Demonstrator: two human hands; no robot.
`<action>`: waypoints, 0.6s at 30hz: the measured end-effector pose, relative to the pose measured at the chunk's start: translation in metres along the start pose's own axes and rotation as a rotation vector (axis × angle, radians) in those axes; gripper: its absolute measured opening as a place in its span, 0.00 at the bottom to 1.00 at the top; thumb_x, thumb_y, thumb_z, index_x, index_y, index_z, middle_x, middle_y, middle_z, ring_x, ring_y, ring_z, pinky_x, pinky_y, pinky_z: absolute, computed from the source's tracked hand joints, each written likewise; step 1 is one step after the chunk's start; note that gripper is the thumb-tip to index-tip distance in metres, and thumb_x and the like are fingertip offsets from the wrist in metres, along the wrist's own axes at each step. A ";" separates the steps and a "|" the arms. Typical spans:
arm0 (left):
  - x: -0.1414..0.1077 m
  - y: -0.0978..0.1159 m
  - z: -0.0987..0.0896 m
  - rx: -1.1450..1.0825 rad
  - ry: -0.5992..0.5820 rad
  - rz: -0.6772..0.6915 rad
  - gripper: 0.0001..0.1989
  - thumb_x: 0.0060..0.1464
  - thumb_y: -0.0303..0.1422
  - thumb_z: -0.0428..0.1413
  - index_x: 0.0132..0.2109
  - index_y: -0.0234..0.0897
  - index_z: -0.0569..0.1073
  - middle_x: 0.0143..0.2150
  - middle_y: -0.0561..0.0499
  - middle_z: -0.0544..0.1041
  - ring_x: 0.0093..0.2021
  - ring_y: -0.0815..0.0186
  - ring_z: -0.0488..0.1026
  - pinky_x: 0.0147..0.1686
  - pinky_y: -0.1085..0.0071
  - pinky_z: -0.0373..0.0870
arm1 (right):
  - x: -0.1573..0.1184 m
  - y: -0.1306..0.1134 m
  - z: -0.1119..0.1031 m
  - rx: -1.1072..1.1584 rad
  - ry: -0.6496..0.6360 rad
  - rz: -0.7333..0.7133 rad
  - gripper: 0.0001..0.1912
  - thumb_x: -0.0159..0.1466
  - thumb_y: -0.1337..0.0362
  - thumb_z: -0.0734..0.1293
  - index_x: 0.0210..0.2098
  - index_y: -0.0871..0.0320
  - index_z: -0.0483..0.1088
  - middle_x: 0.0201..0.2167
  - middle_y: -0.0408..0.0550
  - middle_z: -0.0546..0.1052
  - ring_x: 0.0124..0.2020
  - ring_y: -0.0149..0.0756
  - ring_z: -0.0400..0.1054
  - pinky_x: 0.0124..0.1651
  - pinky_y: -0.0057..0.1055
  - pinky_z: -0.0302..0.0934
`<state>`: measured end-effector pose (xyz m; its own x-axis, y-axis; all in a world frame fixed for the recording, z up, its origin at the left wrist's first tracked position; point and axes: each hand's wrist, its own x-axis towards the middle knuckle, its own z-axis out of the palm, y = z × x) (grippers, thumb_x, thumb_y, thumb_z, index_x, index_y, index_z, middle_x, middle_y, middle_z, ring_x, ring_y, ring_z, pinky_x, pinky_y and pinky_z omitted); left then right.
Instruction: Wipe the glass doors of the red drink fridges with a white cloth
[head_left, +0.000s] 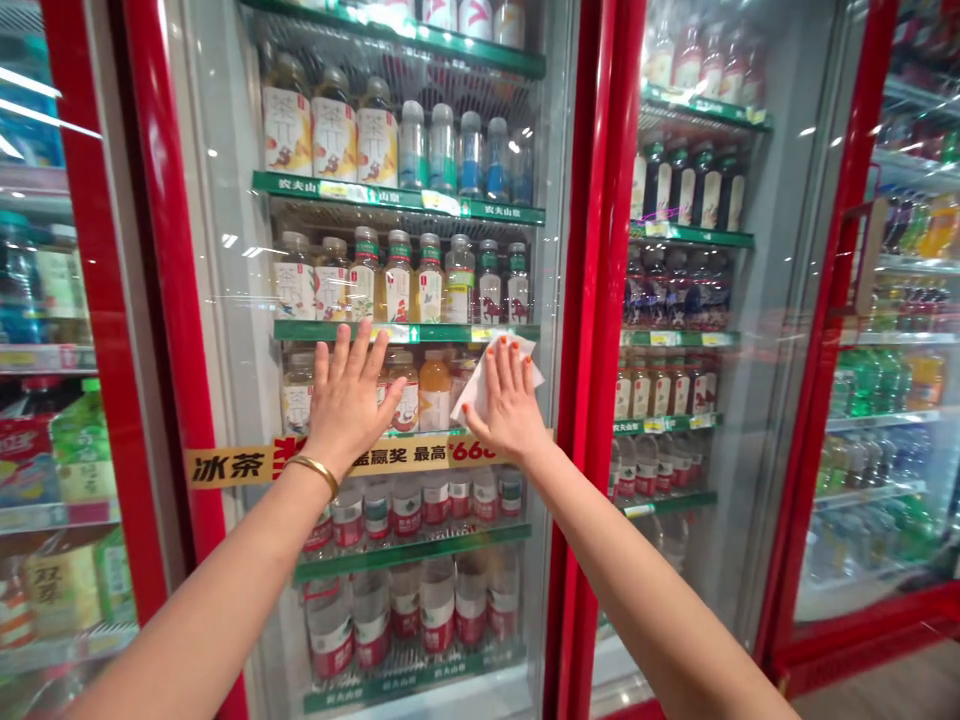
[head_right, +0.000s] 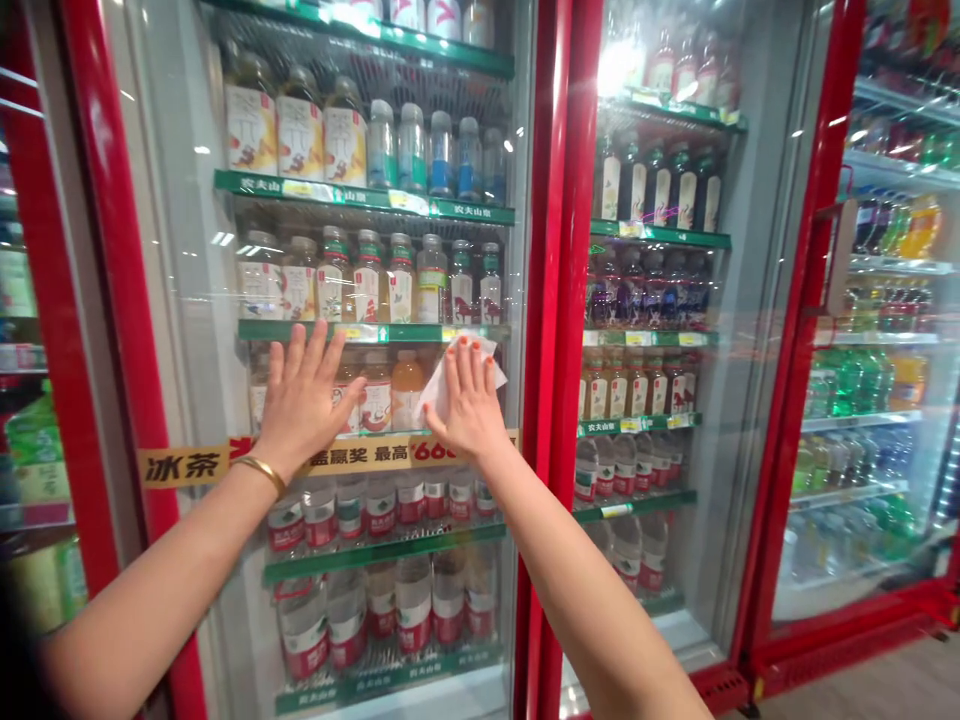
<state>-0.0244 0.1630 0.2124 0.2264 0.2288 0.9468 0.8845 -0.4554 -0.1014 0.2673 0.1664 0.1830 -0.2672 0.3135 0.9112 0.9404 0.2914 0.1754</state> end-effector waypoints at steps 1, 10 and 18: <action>0.000 -0.001 0.000 0.005 -0.001 0.003 0.43 0.74 0.49 0.50 0.85 0.53 0.38 0.88 0.51 0.37 0.87 0.47 0.32 0.83 0.37 0.27 | -0.008 0.001 0.001 -0.004 -0.015 -0.023 0.55 0.74 0.47 0.62 0.83 0.62 0.23 0.86 0.60 0.30 0.86 0.58 0.23 0.85 0.62 0.32; -0.001 -0.003 0.001 0.022 0.010 0.022 0.43 0.75 0.49 0.50 0.85 0.55 0.36 0.88 0.54 0.36 0.87 0.48 0.31 0.83 0.37 0.28 | 0.010 0.005 -0.003 -0.005 0.046 0.121 0.47 0.79 0.44 0.56 0.84 0.57 0.27 0.86 0.59 0.34 0.87 0.57 0.25 0.85 0.65 0.36; -0.001 -0.002 0.001 0.043 0.011 0.025 0.43 0.75 0.49 0.50 0.85 0.55 0.35 0.88 0.52 0.37 0.87 0.48 0.32 0.83 0.38 0.29 | -0.013 0.018 -0.002 0.016 0.050 0.138 0.51 0.78 0.46 0.60 0.84 0.54 0.23 0.86 0.57 0.31 0.86 0.62 0.28 0.84 0.67 0.36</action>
<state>-0.0260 0.1643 0.2115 0.2446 0.2079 0.9471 0.8951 -0.4239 -0.1381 0.2880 0.1656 0.1746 -0.1240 0.3060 0.9439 0.9638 0.2636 0.0412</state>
